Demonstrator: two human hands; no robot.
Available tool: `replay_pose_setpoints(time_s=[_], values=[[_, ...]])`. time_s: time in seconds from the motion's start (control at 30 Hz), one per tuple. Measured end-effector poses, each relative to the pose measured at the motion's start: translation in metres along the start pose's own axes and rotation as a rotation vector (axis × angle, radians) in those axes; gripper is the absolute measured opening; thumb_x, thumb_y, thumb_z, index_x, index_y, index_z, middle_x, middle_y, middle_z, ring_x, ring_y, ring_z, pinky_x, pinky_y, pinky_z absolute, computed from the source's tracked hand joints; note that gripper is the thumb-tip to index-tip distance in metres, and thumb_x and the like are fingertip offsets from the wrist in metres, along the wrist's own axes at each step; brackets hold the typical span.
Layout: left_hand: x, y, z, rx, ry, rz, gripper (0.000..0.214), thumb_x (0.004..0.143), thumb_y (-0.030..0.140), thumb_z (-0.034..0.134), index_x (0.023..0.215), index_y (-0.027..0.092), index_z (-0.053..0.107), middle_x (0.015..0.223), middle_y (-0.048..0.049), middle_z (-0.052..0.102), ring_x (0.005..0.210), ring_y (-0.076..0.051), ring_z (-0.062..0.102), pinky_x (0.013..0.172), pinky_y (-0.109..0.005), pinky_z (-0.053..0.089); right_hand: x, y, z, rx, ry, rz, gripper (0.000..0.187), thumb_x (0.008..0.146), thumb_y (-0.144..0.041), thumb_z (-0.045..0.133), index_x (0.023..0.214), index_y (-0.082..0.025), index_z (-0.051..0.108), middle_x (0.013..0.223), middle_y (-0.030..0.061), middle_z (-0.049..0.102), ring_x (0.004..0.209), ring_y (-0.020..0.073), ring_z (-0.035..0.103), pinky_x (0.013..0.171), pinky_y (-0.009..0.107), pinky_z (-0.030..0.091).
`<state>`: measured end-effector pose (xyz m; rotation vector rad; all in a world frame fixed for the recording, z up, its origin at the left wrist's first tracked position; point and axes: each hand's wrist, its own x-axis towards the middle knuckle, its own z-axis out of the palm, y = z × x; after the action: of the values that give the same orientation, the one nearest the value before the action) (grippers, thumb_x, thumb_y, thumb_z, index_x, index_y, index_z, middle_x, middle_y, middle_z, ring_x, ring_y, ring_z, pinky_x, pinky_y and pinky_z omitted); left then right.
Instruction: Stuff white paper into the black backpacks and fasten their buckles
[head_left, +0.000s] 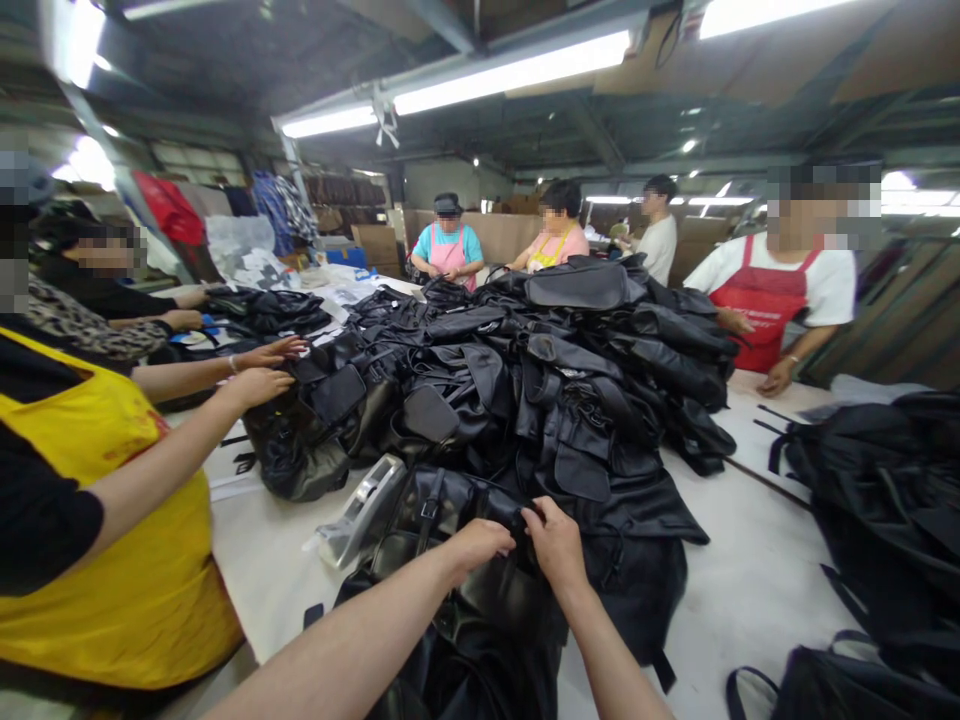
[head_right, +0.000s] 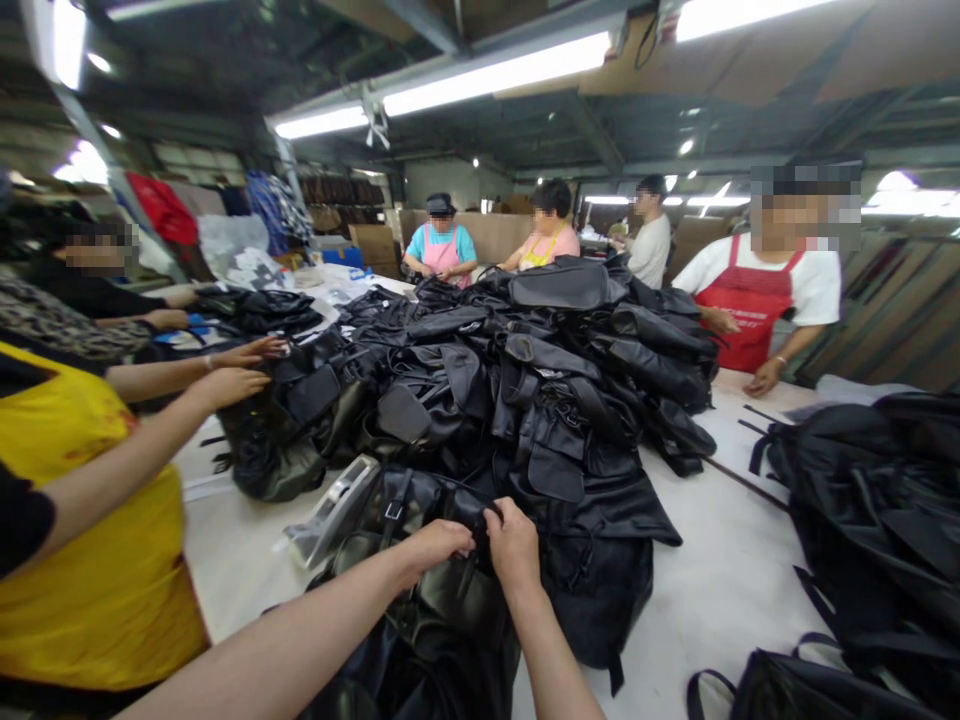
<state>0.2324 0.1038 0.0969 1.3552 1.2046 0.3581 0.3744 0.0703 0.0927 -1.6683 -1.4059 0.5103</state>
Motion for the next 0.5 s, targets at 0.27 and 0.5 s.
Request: replay_pose_setpoints(time_s=[0.27, 0.5], values=[[0.008, 0.0, 0.011, -0.024, 0.137, -0.026, 0.015, 0.058, 0.028, 0.061, 0.054, 0.014, 0.059, 0.048, 0.0019, 0.051, 0.051, -0.012, 0.047, 0.055, -0.025, 0.036, 0.025, 0.009, 0.009, 0.065, -0.073, 0.026, 0.012, 0.069, -0.03, 0.055, 0.06, -0.021, 0.051, 0.062, -0.0013, 0.052, 0.057, 0.015, 0.053, 0.057, 0.027, 0.04], [0.004, -0.015, 0.009, 0.039, 0.121, 0.135, 0.015, 0.066, 0.027, 0.054, 0.06, 0.014, 0.059, 0.049, 0.0055, 0.046, 0.053, -0.01, 0.043, 0.054, -0.022, 0.033, 0.0, 0.0, -0.006, 0.302, -0.228, 0.151, 0.027, 0.078, -0.044, 0.048, 0.07, -0.019, 0.052, 0.052, -0.0046, 0.051, 0.045, 0.0106, 0.048, 0.047, 0.022, 0.035]])
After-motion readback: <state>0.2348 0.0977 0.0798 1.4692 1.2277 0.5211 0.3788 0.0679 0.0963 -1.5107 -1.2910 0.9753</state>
